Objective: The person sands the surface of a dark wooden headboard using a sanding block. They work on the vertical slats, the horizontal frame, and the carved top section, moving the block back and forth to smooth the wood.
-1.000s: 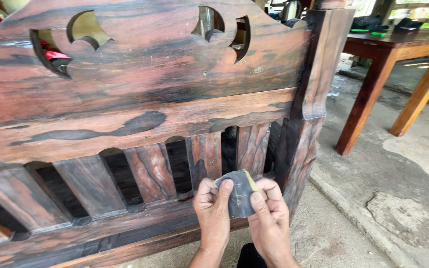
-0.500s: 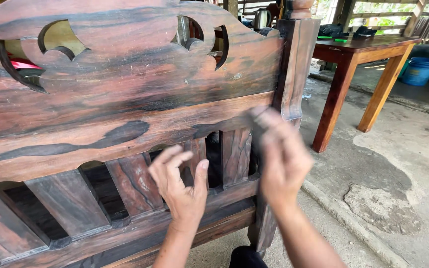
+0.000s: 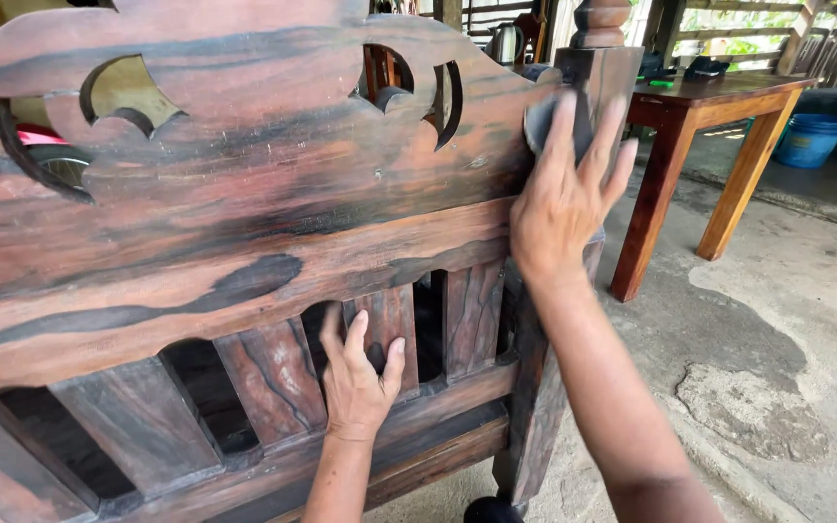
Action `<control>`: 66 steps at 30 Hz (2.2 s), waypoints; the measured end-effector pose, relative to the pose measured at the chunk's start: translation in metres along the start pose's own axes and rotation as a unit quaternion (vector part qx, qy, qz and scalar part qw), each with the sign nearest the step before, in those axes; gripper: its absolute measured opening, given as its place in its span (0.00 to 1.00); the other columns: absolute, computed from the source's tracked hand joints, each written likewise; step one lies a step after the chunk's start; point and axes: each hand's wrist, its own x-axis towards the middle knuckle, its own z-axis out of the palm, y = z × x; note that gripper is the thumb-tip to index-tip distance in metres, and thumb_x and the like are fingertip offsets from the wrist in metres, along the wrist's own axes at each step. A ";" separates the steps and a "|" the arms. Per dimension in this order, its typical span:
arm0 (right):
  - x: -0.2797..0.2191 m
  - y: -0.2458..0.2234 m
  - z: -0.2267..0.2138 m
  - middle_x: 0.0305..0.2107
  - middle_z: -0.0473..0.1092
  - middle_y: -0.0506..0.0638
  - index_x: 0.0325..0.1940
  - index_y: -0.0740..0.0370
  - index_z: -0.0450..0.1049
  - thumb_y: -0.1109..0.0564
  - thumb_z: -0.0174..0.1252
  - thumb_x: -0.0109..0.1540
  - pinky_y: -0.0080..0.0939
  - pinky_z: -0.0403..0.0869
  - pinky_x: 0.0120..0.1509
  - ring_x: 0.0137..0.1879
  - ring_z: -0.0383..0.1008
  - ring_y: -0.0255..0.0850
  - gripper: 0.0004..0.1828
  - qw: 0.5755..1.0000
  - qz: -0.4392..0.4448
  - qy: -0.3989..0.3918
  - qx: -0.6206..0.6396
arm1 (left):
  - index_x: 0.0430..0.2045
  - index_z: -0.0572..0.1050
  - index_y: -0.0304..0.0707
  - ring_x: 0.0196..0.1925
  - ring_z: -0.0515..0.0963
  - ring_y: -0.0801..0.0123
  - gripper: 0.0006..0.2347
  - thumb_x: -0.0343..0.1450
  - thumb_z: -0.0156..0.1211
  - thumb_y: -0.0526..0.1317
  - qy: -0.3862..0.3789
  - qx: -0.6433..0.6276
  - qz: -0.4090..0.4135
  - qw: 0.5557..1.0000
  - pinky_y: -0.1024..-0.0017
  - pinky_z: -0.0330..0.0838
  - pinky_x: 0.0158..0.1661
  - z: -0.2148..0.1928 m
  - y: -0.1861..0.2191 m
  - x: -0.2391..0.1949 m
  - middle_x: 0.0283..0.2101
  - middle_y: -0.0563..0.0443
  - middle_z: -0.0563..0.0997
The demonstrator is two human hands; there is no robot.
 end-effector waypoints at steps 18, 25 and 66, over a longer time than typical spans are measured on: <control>0.013 0.007 -0.006 0.71 0.65 0.61 0.80 0.67 0.57 0.68 0.44 0.71 0.62 0.53 0.83 0.82 0.51 0.58 0.30 0.999 -0.036 0.005 0.012 | 0.57 0.65 0.34 0.35 0.82 0.42 0.29 0.65 0.74 0.44 -0.018 -0.052 -0.064 0.996 0.56 0.77 0.33 0.009 -0.013 -0.009 0.39 0.35 0.78; 0.038 0.013 0.001 0.72 0.62 0.67 0.79 0.65 0.59 0.67 0.45 0.73 0.62 0.55 0.83 0.82 0.51 0.59 0.28 0.999 -0.038 0.019 0.014 | 0.56 0.65 0.34 0.36 0.82 0.43 0.28 0.65 0.73 0.43 -0.010 -0.070 -0.059 0.996 0.57 0.78 0.33 0.006 -0.010 -0.003 0.38 0.36 0.78; -0.043 0.036 -0.049 0.68 0.66 0.68 0.73 0.80 0.61 0.61 0.47 0.67 0.57 0.57 0.82 0.78 0.58 0.59 0.31 0.940 -0.283 -0.129 -0.140 | 0.58 0.66 0.35 0.39 0.83 0.44 0.29 0.65 0.75 0.43 0.009 -0.033 -0.050 0.998 0.58 0.78 0.38 0.009 -0.009 -0.009 0.42 0.37 0.80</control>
